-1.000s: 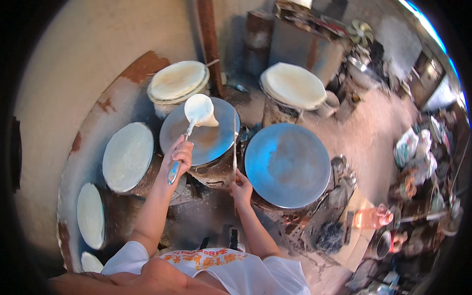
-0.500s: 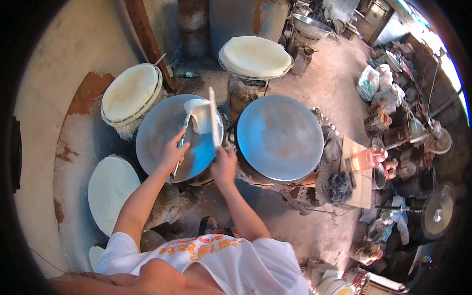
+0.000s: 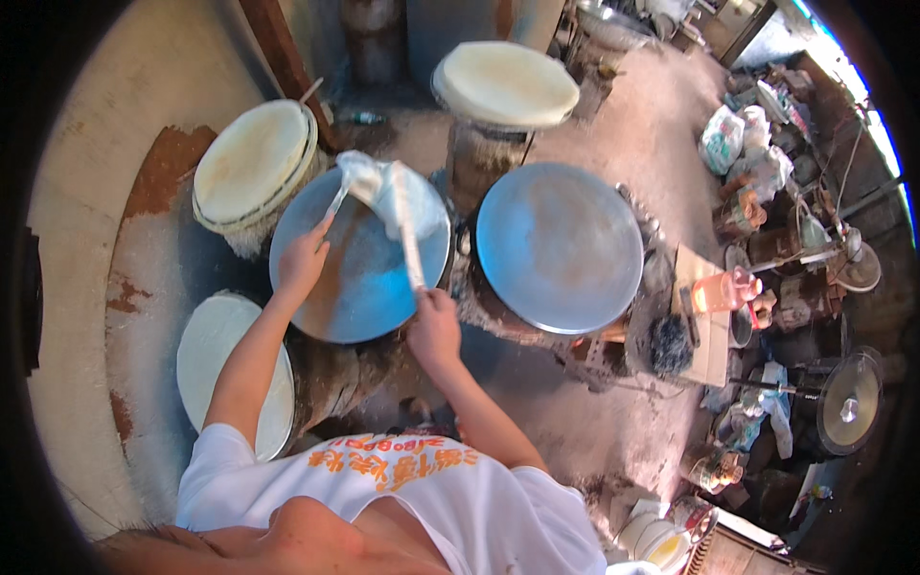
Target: The person ladles batter onto multiple hot circular pans and spreads it into thin crepes. They flip and remove cooked crepes, stacking them, then repeat the process with fresh batter.
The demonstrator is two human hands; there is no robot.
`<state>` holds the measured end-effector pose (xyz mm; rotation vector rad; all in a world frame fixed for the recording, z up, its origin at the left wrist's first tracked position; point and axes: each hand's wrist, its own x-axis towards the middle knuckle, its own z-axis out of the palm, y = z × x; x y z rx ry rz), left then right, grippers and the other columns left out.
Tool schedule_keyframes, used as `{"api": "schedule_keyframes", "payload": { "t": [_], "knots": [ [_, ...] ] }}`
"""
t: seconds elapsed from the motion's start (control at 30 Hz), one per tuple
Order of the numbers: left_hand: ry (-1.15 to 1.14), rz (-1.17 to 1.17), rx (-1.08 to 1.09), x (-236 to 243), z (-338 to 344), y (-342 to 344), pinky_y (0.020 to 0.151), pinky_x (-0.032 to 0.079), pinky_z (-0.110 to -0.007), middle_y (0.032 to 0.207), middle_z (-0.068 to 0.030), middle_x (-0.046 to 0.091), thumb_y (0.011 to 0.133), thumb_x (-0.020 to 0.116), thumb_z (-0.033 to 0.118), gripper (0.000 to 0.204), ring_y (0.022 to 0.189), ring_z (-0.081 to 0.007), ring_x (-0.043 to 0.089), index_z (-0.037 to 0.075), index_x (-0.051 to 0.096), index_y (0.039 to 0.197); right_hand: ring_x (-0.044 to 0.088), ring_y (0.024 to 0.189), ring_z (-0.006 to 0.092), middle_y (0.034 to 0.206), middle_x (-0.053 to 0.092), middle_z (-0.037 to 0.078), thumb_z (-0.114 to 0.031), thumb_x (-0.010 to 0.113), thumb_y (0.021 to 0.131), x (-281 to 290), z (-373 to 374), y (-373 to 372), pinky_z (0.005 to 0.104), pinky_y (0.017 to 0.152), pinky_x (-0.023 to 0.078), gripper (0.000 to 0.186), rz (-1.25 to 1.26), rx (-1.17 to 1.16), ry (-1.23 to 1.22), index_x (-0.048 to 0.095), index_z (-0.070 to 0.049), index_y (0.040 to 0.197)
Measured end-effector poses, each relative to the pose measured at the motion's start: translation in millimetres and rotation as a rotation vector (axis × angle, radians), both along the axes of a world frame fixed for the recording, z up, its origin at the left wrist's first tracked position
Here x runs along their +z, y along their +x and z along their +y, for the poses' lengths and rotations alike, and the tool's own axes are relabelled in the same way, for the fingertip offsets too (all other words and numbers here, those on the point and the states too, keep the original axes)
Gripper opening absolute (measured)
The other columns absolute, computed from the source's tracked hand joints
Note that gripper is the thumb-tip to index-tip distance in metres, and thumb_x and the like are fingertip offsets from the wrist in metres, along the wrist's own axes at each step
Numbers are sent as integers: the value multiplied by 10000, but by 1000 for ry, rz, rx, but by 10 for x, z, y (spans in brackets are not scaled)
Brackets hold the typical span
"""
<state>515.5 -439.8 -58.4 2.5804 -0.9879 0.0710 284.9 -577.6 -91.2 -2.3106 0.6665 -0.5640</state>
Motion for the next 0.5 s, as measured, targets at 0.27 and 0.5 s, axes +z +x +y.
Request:
{"api": "schedule_keyframes", "payload": {
  "t": [0.27,0.5],
  "knots": [
    [-25,128,158,26,238,152,735,483,-421,988,-145,641,861,590,188,523,900,-336,606,356,447,1335,533,953,325,1039,576,118,40,544,702,69,-234,-14,381,822,469,405,33,-20,-90,608,-28,1096],
    [60,169,290,141,606,101,747,487,-410,1066,-141,633,846,608,170,575,911,-349,606,357,417,1355,566,948,302,979,628,88,26,578,663,94,-492,340,366,823,476,348,14,49,-141,661,-42,994]
  ]
}}
